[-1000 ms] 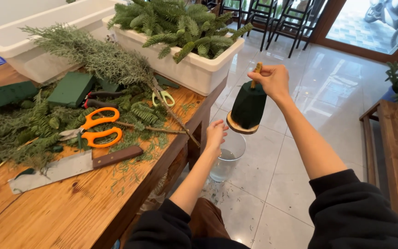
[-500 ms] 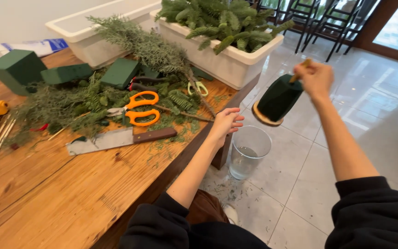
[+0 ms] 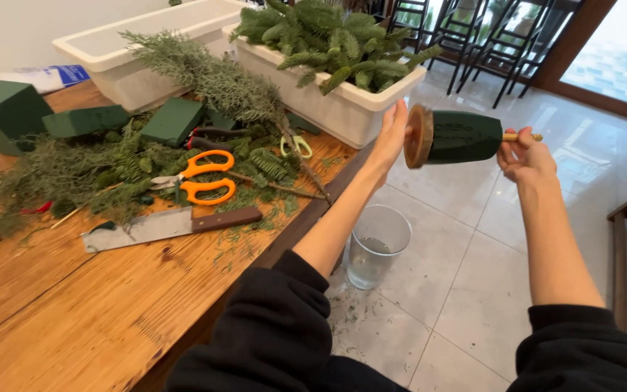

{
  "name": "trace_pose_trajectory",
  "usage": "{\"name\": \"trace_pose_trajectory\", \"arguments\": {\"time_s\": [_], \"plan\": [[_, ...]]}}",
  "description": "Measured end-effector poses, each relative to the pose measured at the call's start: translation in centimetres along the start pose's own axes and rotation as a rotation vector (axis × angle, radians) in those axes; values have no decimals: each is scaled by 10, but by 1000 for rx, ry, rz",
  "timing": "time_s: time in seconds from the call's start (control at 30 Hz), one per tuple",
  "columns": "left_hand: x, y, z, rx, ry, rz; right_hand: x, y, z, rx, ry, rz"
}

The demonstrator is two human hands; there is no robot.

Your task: The person prepares a floral arrangement base by soaking floral foam in water, mounting it onto a wooden stand with a stick, and then trimming evergreen branches using scissors.

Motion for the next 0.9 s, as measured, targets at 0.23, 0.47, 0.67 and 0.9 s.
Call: {"name": "trace_pose_trajectory", "arguments": {"time_s": [0.23, 0.47, 0.67, 0.9], "plan": [[-56, -16, -46, 115, -277, -131, -8, 0, 7, 3, -269, -111], [-46, -41, -62, 189, -188, -162, -11, -29, 20, 0, -362, -109], [-50, -28, -53, 161, -208, -183, 2, -68, 18, 62, -477, -93], [24, -55, 10, -153, 319, -278, 104, 3, -103, 448, 459, 680]]}}
Point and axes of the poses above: each hand's wrist, its own y-axis away from the middle knuckle, its own z-axis out of the back of the hand, x = y × z, the point moved 8 cm from there along -y, towards the middle knuckle
